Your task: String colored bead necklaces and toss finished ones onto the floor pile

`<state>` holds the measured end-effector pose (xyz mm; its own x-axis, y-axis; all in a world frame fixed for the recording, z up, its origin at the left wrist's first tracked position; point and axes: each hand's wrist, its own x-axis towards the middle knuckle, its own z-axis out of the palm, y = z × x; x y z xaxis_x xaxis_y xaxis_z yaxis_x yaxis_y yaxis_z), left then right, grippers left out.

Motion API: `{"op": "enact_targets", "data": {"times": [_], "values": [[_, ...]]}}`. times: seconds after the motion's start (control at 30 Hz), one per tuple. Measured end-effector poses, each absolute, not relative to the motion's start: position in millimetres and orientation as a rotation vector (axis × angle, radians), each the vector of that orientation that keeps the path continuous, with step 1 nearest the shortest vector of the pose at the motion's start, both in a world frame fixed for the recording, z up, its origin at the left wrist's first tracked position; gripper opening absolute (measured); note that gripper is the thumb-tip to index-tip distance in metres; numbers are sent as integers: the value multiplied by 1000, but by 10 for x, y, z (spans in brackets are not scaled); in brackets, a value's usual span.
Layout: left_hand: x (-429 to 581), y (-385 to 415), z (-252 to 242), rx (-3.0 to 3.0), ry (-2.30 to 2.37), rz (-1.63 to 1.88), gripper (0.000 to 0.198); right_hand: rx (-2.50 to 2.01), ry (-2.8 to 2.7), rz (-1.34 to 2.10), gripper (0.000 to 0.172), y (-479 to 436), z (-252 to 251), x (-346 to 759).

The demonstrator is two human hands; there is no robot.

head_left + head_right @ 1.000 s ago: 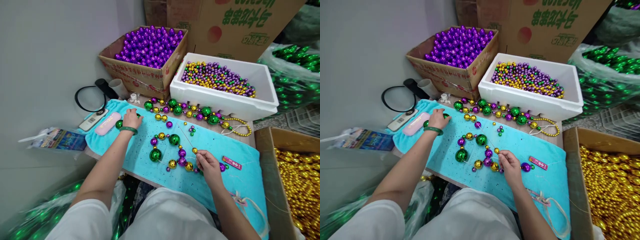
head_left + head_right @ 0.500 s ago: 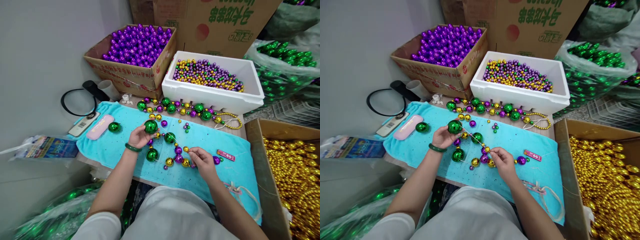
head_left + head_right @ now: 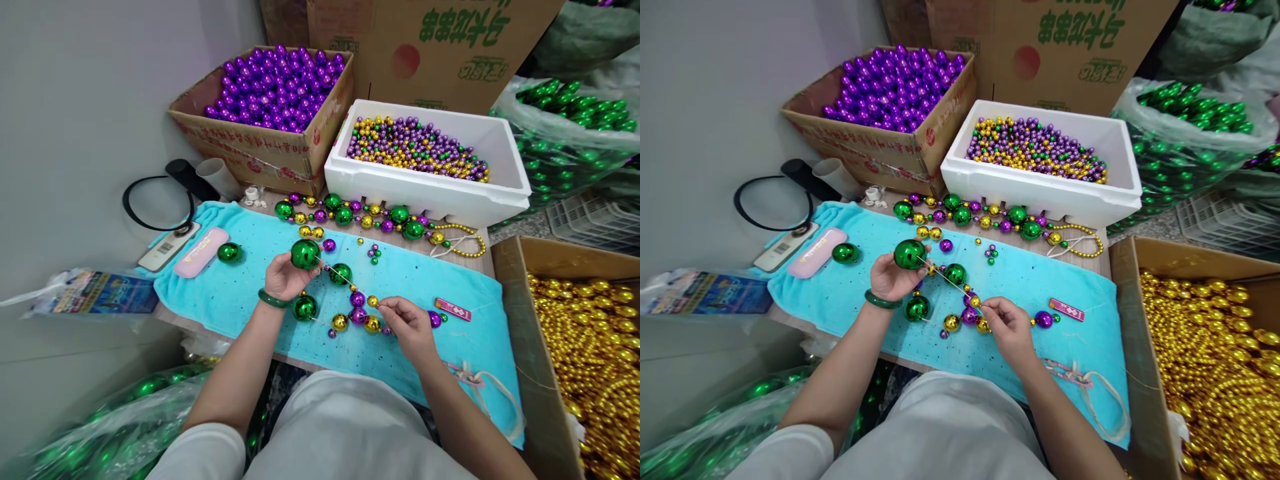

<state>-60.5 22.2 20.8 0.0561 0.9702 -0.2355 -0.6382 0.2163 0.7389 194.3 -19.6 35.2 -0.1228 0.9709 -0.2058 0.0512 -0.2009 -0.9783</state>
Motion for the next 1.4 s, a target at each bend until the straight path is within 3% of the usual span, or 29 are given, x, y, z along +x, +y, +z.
{"op": "enact_targets", "data": {"times": [0.77, 1.0, 1.23, 1.4], "values": [[-483, 108, 325, 826, 732, 1214, 56, -1332, -1394, 1355, 26, -187, 203, 1956], [-330, 55, 280, 1013, 719, 993, 62, -1248, -1210, 1566, 31, -185, 152, 1809], [-285, 37, 449, 1362, 978, 990, 38, -1163, -1335, 1843, 35, -240, 104, 1769], [-289, 23, 724, 1630, 905, 901, 33, -1228, -1641, 1429, 33, -196, 204, 1835]]}}
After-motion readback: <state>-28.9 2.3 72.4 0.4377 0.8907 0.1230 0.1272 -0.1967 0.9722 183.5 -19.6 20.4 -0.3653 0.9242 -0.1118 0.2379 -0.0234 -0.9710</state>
